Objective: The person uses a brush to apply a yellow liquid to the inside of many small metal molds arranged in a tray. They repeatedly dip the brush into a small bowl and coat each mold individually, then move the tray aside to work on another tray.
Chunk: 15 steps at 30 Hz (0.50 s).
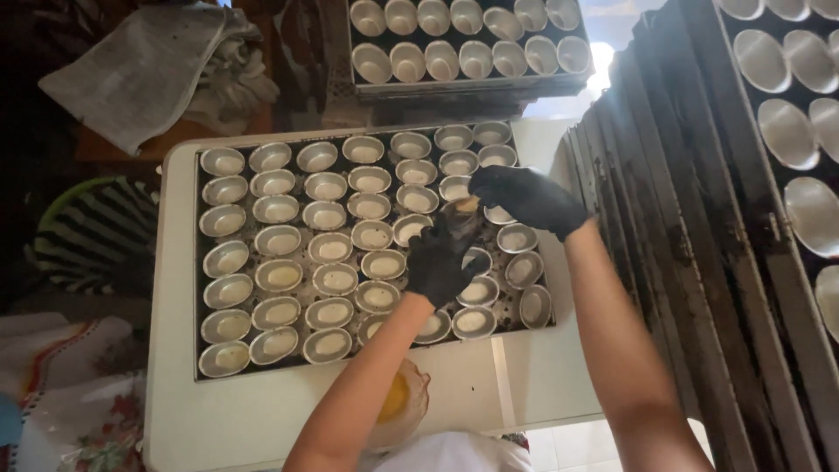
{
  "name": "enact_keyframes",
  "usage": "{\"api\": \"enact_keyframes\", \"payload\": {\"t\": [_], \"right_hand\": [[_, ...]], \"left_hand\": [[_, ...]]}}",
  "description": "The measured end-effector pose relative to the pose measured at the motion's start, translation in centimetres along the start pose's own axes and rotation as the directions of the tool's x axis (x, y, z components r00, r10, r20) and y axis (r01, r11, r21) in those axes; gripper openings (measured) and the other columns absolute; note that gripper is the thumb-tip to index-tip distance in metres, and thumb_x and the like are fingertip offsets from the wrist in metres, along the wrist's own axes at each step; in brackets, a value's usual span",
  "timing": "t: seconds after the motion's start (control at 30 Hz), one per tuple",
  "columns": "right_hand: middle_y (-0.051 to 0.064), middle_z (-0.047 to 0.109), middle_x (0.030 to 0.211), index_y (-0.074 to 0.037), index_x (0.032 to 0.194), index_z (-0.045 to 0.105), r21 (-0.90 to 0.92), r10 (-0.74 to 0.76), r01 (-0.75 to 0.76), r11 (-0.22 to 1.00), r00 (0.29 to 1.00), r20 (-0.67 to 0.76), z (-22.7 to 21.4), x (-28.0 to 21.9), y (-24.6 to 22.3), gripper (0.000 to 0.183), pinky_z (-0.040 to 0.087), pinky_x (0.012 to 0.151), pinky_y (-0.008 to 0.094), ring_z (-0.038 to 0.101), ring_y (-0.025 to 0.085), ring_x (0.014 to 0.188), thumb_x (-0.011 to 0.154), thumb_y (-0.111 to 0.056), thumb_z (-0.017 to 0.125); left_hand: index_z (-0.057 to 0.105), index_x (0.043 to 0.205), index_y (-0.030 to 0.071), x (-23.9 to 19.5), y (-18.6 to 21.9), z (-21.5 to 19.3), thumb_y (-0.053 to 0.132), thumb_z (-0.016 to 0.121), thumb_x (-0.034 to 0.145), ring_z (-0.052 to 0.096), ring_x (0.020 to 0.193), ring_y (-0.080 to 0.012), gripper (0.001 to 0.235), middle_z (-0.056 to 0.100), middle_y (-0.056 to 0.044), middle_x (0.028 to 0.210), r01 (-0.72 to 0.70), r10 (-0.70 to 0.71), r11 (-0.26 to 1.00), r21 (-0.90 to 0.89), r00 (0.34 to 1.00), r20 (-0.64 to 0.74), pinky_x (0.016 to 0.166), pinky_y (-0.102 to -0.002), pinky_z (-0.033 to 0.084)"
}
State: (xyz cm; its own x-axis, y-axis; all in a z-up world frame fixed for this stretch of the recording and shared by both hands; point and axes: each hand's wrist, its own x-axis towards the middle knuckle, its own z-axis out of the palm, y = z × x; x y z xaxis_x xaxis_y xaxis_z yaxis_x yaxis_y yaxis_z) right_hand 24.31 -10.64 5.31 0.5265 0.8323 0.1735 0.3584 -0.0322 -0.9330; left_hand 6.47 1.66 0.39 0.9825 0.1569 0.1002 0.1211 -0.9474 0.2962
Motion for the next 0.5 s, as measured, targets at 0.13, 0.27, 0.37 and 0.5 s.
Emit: {"api": "enact_keyframes", "payload": {"t": [0.13,0.27,0.37,0.5], "right_hand": [[0.018,0.077,0.102,-0.005,0.126,0.070,-0.177,0.015,-0.017,0.984,1.000,-0.009,0.0,0.7,1.2,0.032,0.061,0.086,0.034,0.076,0.024,0.091,0.094,-0.008,0.076],[0.021,0.076,0.104,0.002,0.126,0.067,-0.238,-0.075,0.080,0.968,0.997,0.030,-0.6,-1.1,2.0,0.035,0.060,0.084,0.038,0.075,0.032,0.098,0.092,-0.003,0.074],[0.019,0.077,0.101,0.002,0.121,0.071,-0.223,-0.122,0.130,0.966,0.991,0.049,0.7,-0.8,0.1,0.031,0.061,0.085,0.035,0.076,0.032,0.098,0.091,-0.001,0.075],[0.022,0.076,0.104,0.005,0.124,0.069,-0.253,-0.120,0.131,0.958,0.991,0.058,0.6,-1.3,-0.6,0.032,0.061,0.084,0.035,0.075,0.034,0.096,0.093,-0.002,0.074]], "left_hand": [[0.067,0.129,0.039,0.0,-0.1,-0.8,0.062,0.057,0.091,0.067,0.093,-0.0440,0.045,0.059,-0.026,0.116,-0.024,0.023,1.000,-0.013,1.000,-0.020,0.076,-0.055,0.053],[0.066,0.131,0.038,-0.6,0.3,-2.3,0.056,0.061,0.091,0.066,0.093,-0.0446,0.044,0.058,-0.026,0.117,-0.018,0.015,0.997,-0.069,0.999,-0.045,0.077,-0.057,0.054],[0.068,0.129,0.031,-1.0,0.6,-0.7,0.054,0.068,0.089,0.066,0.095,-0.0448,0.046,0.056,-0.028,0.123,-0.017,0.016,1.000,-0.004,0.993,-0.116,0.075,-0.056,0.054],[0.062,0.138,0.033,-0.9,0.7,-1.0,0.052,0.071,0.087,0.068,0.091,-0.0443,0.055,0.057,-0.029,0.121,-0.003,0.001,1.000,-0.022,0.994,-0.107,0.073,-0.055,0.055]]}}
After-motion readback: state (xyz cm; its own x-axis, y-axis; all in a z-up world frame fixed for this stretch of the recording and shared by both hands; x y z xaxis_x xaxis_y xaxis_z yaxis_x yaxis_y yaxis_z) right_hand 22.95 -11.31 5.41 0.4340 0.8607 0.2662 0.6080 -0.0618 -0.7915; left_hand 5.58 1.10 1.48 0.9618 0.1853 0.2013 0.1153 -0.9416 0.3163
